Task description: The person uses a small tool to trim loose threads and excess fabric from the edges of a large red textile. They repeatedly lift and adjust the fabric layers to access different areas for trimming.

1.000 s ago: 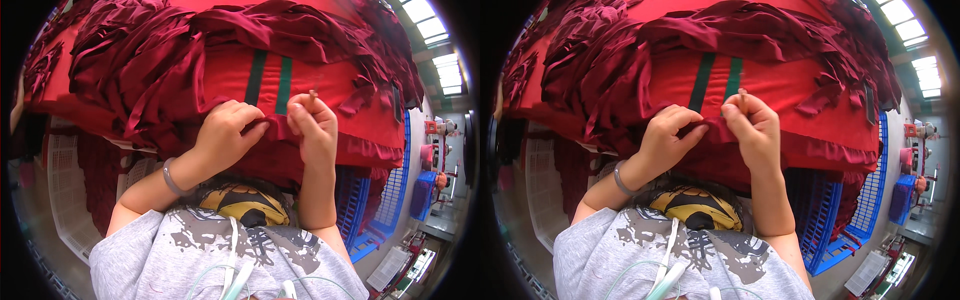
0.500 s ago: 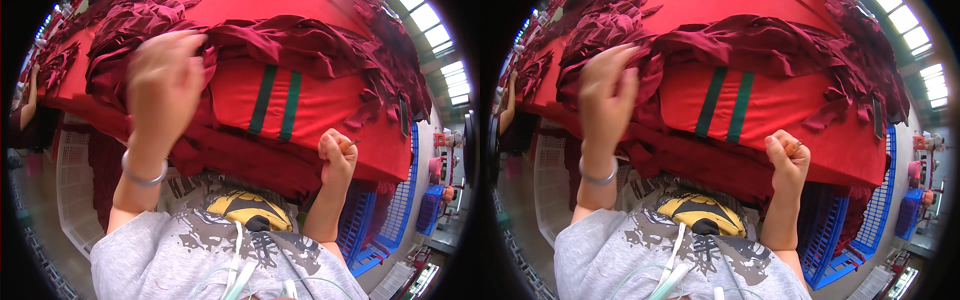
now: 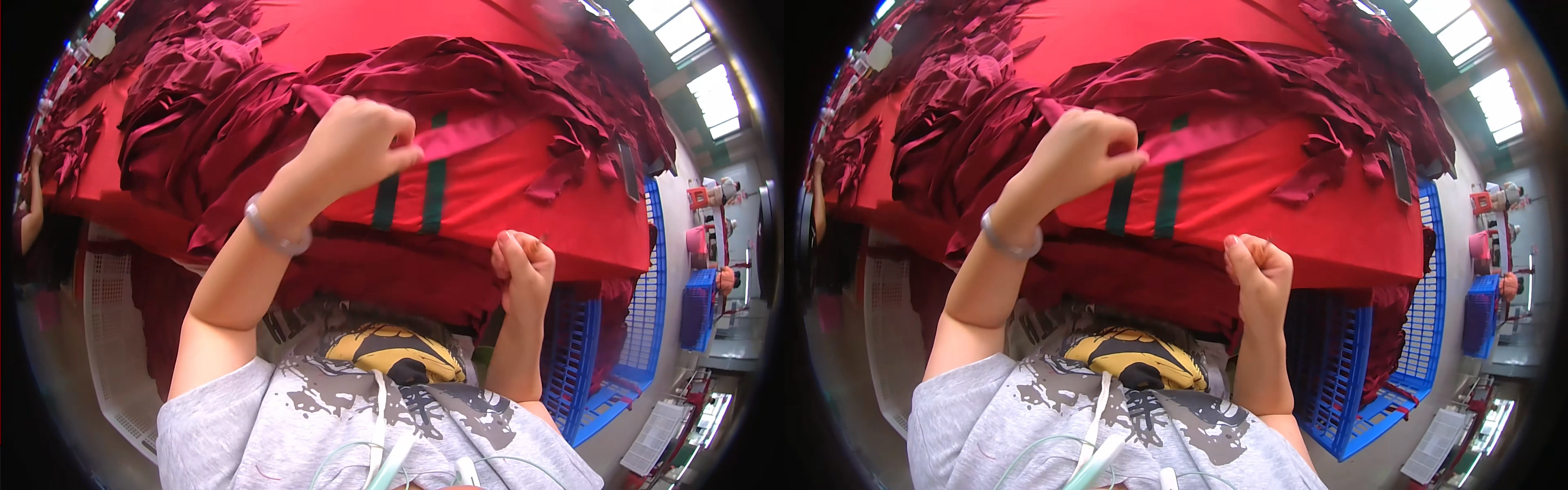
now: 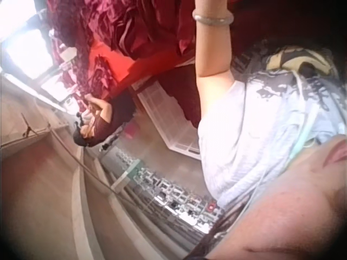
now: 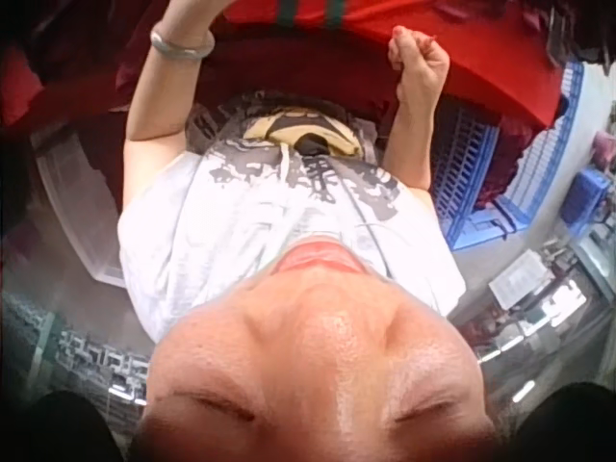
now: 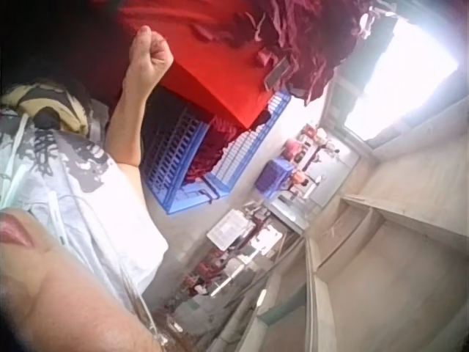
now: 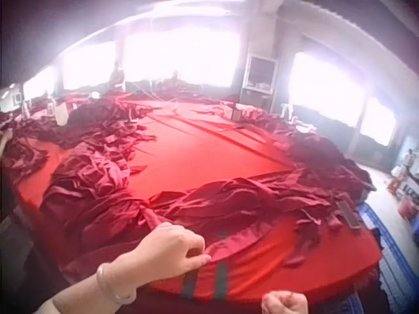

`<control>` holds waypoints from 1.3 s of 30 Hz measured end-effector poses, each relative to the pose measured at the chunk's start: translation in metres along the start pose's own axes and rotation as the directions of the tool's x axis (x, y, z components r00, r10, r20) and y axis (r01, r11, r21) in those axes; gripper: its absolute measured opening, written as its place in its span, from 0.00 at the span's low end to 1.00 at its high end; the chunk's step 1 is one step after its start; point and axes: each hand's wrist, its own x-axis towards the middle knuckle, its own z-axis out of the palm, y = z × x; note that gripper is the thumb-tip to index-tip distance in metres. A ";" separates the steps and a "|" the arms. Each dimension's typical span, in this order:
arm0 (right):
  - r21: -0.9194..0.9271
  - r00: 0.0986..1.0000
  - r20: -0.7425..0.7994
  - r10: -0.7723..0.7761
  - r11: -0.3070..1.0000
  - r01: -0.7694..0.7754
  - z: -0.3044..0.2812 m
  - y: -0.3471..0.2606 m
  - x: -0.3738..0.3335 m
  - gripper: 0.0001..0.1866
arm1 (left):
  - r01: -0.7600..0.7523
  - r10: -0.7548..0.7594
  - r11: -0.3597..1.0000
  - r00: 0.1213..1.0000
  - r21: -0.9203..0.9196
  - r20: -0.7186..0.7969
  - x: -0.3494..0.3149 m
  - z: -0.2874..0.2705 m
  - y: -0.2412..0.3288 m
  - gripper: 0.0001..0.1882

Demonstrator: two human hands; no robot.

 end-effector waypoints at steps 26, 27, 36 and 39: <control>0.541 0.772 -0.630 0.085 0.761 0.358 -0.402 -0.079 0.058 0.10 | 0.255 -0.176 0.907 0.953 0.335 -0.247 -0.113 -0.037 0.003 0.14; 0.457 0.606 -0.783 0.139 0.791 0.408 -0.404 -0.080 0.061 0.10 | 0.266 -0.186 0.891 0.953 0.367 -0.240 -0.113 -0.036 0.005 0.14; -0.277 0.323 -0.931 -0.172 0.908 -0.315 -0.509 -0.033 0.079 0.21 | 0.342 -0.253 0.793 0.938 0.504 -0.238 -0.089 0.013 0.018 0.10; -0.489 0.127 -0.701 -0.702 0.344 -0.802 -0.518 -0.028 0.065 0.26 | 0.376 -0.278 0.776 0.925 0.507 -0.260 -0.087 0.020 0.013 0.08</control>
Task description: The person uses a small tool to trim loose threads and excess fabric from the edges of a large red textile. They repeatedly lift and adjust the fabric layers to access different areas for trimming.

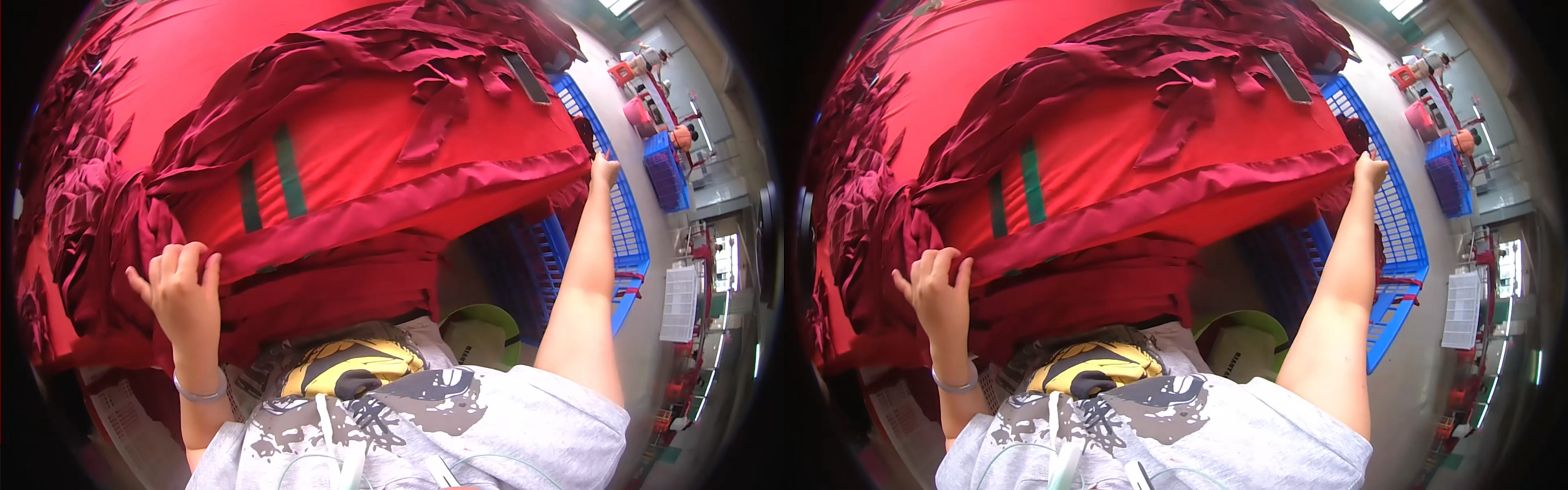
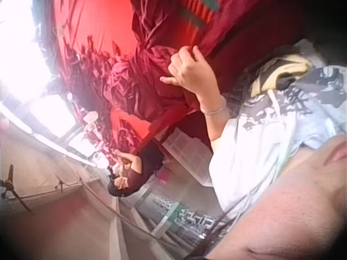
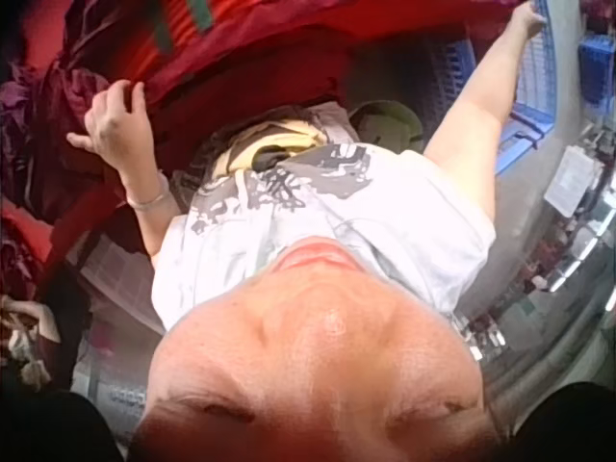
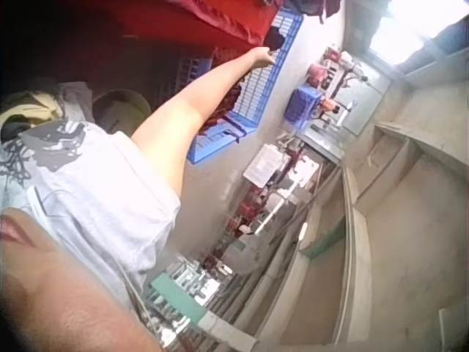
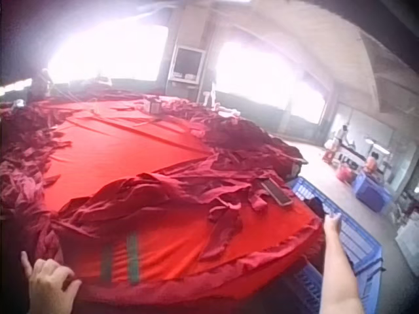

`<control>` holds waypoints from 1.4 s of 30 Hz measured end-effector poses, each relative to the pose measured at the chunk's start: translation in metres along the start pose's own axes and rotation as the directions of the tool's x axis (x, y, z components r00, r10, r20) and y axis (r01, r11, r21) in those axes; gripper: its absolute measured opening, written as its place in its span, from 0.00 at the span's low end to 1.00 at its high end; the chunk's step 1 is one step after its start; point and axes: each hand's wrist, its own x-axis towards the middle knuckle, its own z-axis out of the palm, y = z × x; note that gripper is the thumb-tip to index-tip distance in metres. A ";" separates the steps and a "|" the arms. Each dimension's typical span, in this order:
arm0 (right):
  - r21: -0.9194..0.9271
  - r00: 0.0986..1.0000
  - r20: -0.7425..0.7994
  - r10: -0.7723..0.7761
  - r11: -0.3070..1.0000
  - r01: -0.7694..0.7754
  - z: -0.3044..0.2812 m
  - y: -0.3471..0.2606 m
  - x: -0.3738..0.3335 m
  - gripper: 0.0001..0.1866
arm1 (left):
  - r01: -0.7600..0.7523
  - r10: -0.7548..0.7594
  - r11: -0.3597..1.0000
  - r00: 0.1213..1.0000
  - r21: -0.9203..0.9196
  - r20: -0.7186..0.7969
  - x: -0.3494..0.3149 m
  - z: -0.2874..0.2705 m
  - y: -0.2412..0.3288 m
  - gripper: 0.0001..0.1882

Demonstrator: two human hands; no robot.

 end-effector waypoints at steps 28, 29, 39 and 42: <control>0.861 -0.016 0.190 -0.982 0.158 0.484 -0.324 -0.200 -0.437 0.19 | -0.285 0.310 0.872 0.951 -0.399 -0.001 -0.039 0.017 0.038 0.33; 0.856 0.000 0.187 -0.982 0.163 0.491 -0.323 -0.201 -0.438 0.19 | -0.294 0.300 0.890 0.953 -0.348 -0.037 -0.040 0.021 0.040 0.33; 0.914 0.061 0.180 -0.982 0.190 0.357 -0.322 -0.205 -0.432 0.17 | -0.272 0.280 0.895 0.960 -0.354 -0.032 -0.038 0.022 0.041 0.33; 0.885 0.012 0.234 -0.972 0.218 0.411 -0.321 -0.204 -0.436 0.18 | -0.281 0.280 0.905 0.959 -0.319 -0.051 -0.039 0.024 0.043 0.32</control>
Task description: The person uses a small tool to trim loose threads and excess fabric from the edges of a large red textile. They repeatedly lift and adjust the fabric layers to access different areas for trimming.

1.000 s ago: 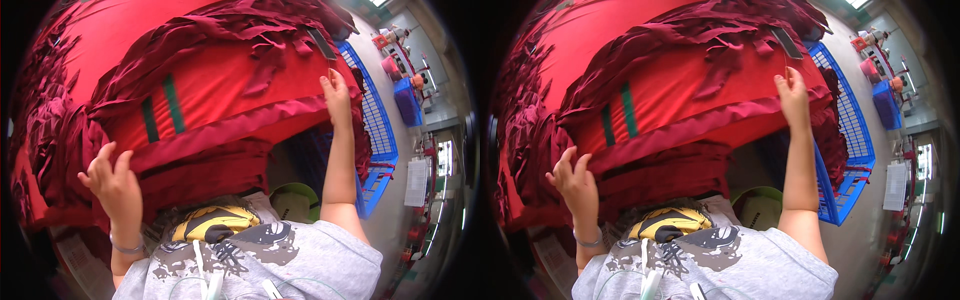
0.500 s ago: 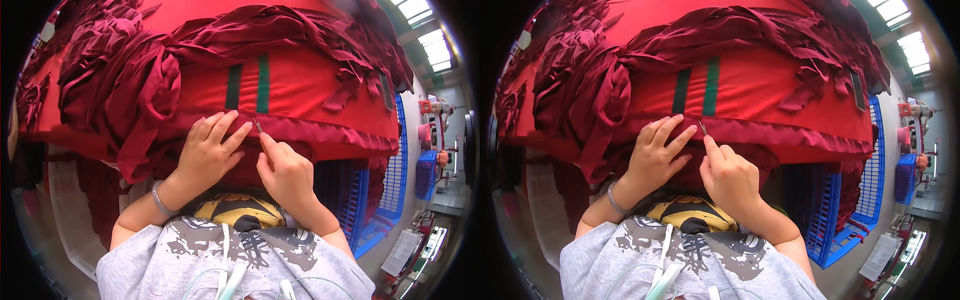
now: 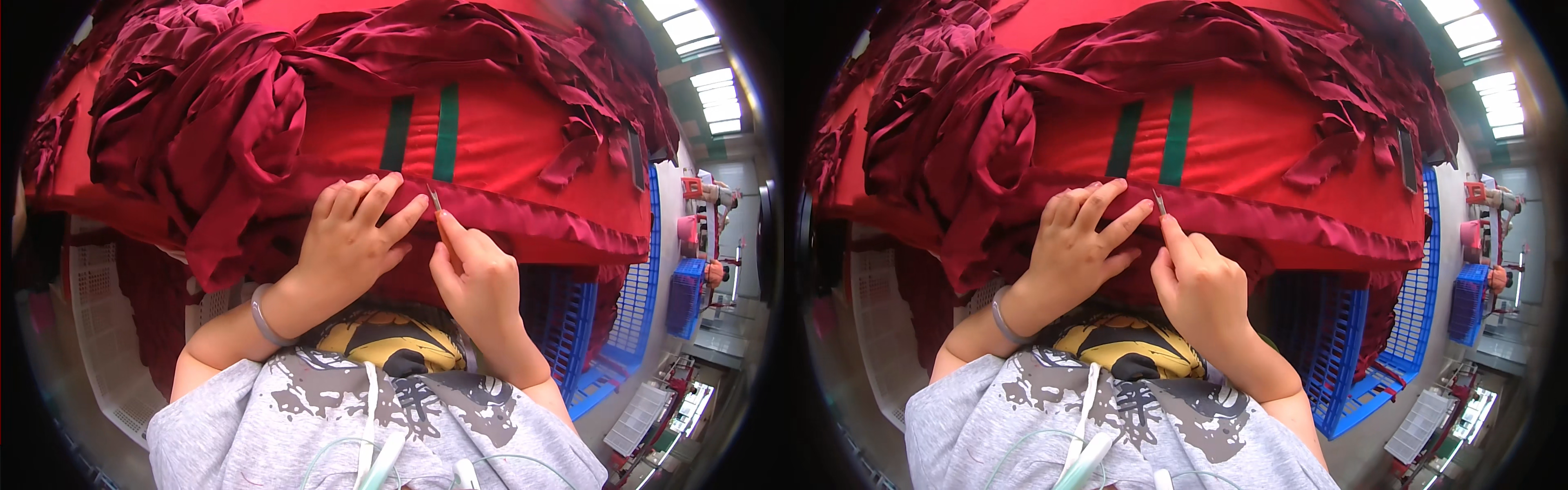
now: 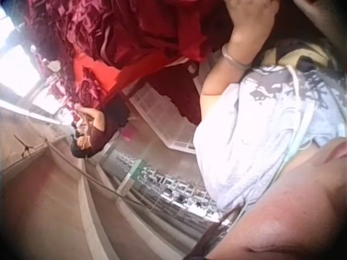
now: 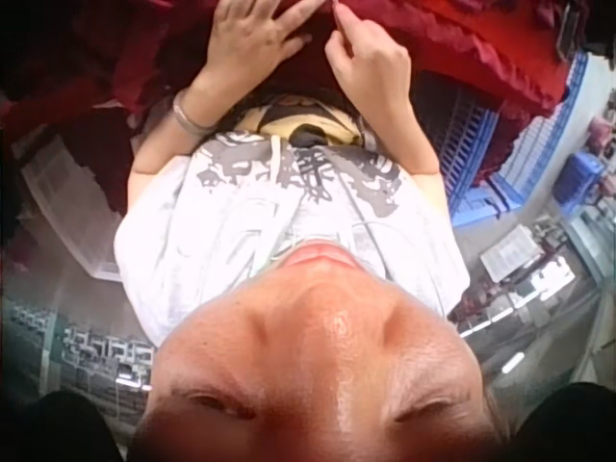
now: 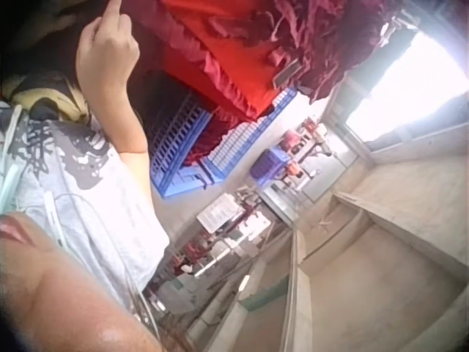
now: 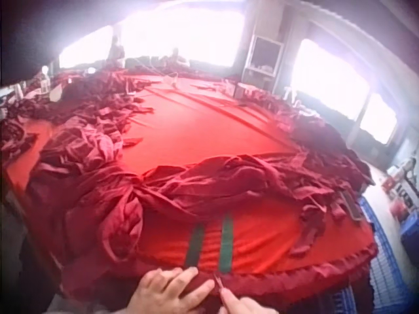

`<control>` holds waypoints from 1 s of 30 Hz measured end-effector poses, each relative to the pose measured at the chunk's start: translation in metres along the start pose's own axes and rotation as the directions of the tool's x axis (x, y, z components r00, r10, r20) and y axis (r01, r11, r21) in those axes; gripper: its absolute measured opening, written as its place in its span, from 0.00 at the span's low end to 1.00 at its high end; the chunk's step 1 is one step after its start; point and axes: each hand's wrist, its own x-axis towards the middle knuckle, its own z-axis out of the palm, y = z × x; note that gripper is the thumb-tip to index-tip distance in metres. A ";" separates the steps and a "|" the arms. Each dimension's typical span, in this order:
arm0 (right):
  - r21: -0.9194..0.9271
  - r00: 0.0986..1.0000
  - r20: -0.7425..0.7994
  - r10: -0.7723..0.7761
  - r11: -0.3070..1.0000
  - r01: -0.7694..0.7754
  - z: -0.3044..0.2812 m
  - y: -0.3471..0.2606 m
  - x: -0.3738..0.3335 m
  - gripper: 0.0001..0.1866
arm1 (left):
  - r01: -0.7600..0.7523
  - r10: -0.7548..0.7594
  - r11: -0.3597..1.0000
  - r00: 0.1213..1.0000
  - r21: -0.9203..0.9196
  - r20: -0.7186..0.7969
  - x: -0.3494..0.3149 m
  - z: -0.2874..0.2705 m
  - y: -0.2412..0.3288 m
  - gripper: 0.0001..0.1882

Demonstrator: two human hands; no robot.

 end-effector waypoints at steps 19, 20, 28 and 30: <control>0.056 1.000 -0.002 -0.027 0.998 0.027 0.009 -0.005 0.004 0.17 | -0.017 0.019 0.997 0.999 -0.080 0.033 0.005 -0.009 -0.005 0.27; 0.049 1.000 -0.011 -0.029 0.998 0.029 0.011 -0.006 0.004 0.17 | -0.023 0.026 0.998 0.999 -0.066 0.033 0.005 -0.009 -0.006 0.26; 0.099 0.953 -0.302 -0.010 0.994 0.042 0.015 0.004 0.019 0.18 | 0.000 0.001 0.999 1.000 -0.051 0.024 0.005 -0.006 -0.004 0.26; 0.125 0.989 -0.145 -0.003 0.992 0.021 0.001 -0.005 0.009 0.18 | 0.001 0.000 0.998 1.000 -0.064 0.016 0.004 -0.006 -0.005 0.25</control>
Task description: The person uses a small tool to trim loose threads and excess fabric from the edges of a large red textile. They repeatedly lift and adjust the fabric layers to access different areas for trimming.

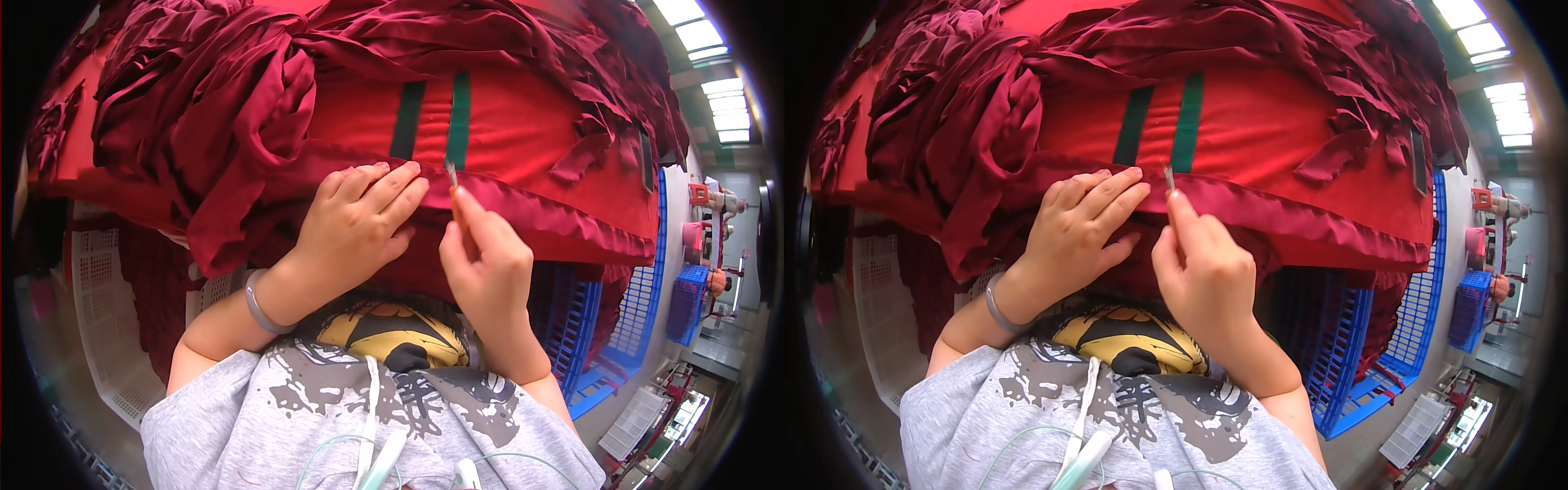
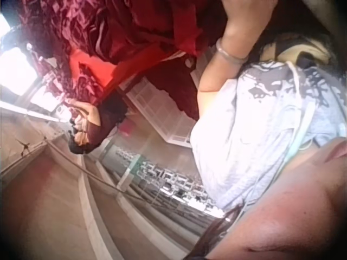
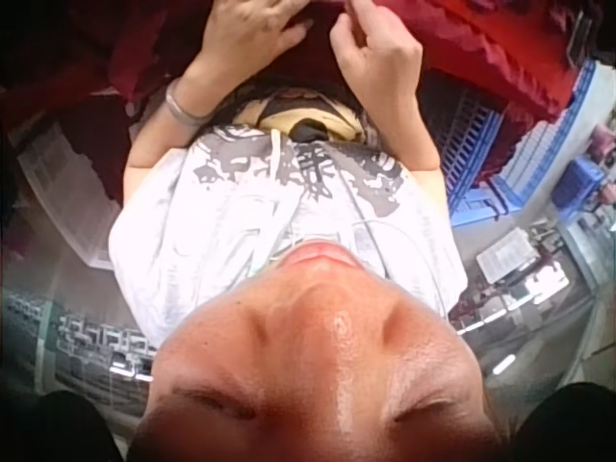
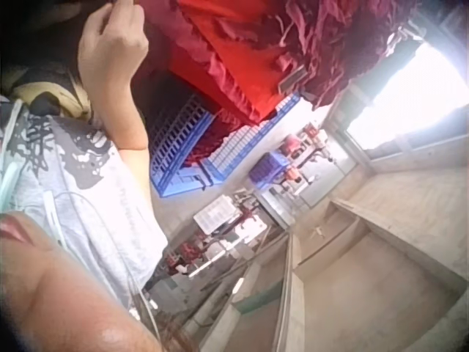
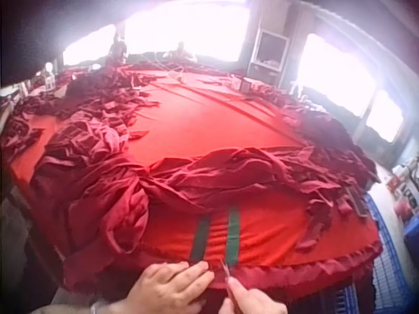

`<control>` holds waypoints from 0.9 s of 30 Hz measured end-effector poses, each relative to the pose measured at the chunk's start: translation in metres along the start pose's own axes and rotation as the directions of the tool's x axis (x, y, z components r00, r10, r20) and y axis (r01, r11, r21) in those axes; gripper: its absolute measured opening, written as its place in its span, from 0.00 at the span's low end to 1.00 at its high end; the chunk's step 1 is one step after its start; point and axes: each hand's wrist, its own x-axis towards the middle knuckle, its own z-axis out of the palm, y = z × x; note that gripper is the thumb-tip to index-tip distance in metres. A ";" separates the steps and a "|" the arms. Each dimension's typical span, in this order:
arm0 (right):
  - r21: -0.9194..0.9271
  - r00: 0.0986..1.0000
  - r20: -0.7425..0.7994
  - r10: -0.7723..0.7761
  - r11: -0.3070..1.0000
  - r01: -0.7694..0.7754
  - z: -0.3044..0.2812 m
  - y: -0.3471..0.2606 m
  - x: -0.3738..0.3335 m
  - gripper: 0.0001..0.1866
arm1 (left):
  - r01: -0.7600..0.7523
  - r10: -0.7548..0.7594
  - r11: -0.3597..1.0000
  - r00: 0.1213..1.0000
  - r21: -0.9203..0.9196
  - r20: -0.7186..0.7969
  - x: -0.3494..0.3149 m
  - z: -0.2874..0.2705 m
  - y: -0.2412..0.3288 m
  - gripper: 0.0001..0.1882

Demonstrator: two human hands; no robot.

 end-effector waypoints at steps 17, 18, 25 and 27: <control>-0.166 0.995 0.096 -0.030 0.985 0.046 0.006 0.003 0.002 0.18 | 0.001 -0.001 1.000 1.000 0.004 -0.002 0.000 0.001 0.000 0.22; -0.132 0.998 -0.018 -0.059 0.990 0.056 0.010 0.009 0.006 0.17 | -0.002 0.002 1.000 1.000 -0.009 -0.001 0.001 0.001 0.001 0.23; -0.085 0.990 0.141 0.028 0.996 -0.016 -0.008 -0.004 -0.001 0.17 | 0.011 -0.011 0.999 1.000 -0.033 0.008 -0.001 -0.001 0.000 0.24; -0.108 0.987 0.158 0.021 0.994 -0.004 -0.004 -0.003 0.000 0.17 | 0.008 -0.008 0.999 1.000 -0.037 0.008 0.000 0.000 0.000 0.24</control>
